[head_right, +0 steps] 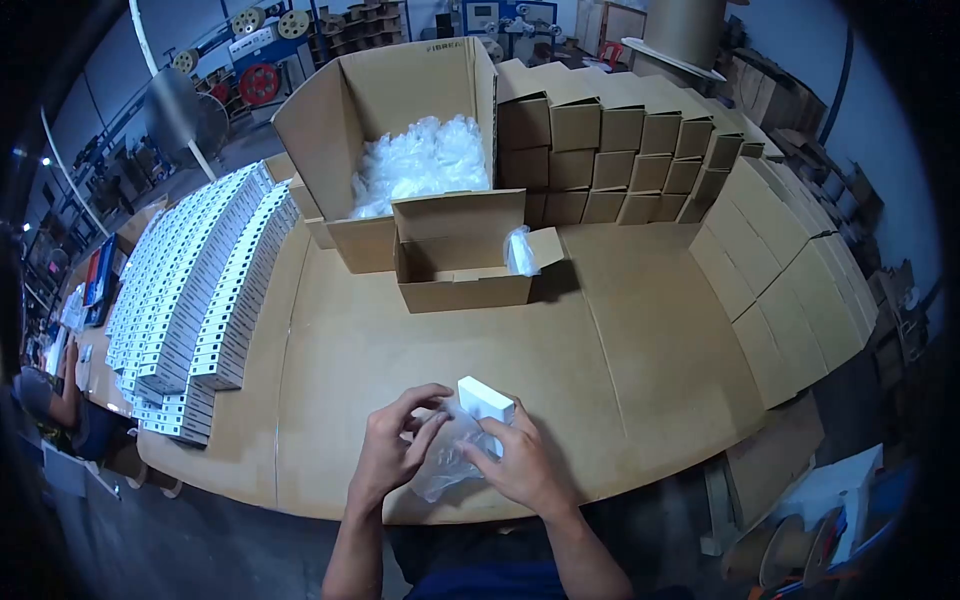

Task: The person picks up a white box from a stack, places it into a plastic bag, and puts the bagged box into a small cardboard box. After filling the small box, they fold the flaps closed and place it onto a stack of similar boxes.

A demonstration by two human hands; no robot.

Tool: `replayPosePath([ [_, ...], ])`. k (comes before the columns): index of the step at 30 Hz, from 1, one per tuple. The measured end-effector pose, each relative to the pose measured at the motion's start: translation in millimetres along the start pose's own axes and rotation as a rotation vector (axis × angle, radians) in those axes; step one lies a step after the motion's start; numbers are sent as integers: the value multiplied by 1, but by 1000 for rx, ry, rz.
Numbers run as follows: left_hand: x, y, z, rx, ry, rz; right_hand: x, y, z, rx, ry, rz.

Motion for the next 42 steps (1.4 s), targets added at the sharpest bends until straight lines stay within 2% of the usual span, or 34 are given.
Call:
replayPosePath([
  [2,0,1,-4,16,-53,61,0,-3,7,45,-3,-58],
  [3,-6,2,4,-105,-37,-30,0,-5,8,67,15,-79],
  [4,-9,4,3,-85,-30,-68,0,-5,8,86,32,-98],
  [6,-10,6,0,-46,-18,-153,1,-3,13,-5,60,-91],
  [9,-11,12,-8,23,-159,-47,5,-1,24,-60,91,-92],
  [12,-21,13,-12,-87,-280,195,2,-3,21,58,46,-79],
  [16,-11,2,-48,-5,-542,742,13,-1,30,113,249,80],
  [17,-5,-12,-59,-64,-705,602,16,-1,31,122,271,108],
  [20,20,-32,-43,-210,-520,312,23,2,28,112,245,192],
  [21,20,-32,-37,-291,-546,262,26,2,27,102,223,215],
  [23,19,-34,-29,-454,-603,171,29,0,27,215,282,215],
  [24,18,-36,-33,-432,-599,238,28,0,29,268,306,217],
  [26,12,-37,-48,-379,-587,355,28,2,31,210,327,229],
  [30,4,-27,-40,-176,-671,334,26,2,28,162,315,218],
  [31,3,-24,-35,-215,-694,274,26,0,27,187,302,190],
  [34,4,-15,-35,-331,-461,115,31,-3,34,161,330,146],
  [36,9,-13,-41,-256,-383,136,33,-1,41,98,391,163],
  [37,11,-16,-43,-243,-353,125,31,1,40,62,575,257],
  [38,11,-18,-45,-232,-324,113,3,4,40,101,416,132],
  [40,9,-18,-43,-198,-236,80,-21,22,42,37,417,140],
  [42,11,-20,-41,-192,-200,56,-30,41,20,-70,563,270],
])
Point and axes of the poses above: each hand's wrist, its own y-axis towards the middle knuckle, its own x-axis out of the palm, z = x × y, the point moved 1 cm from there along y, towards the middle knuckle
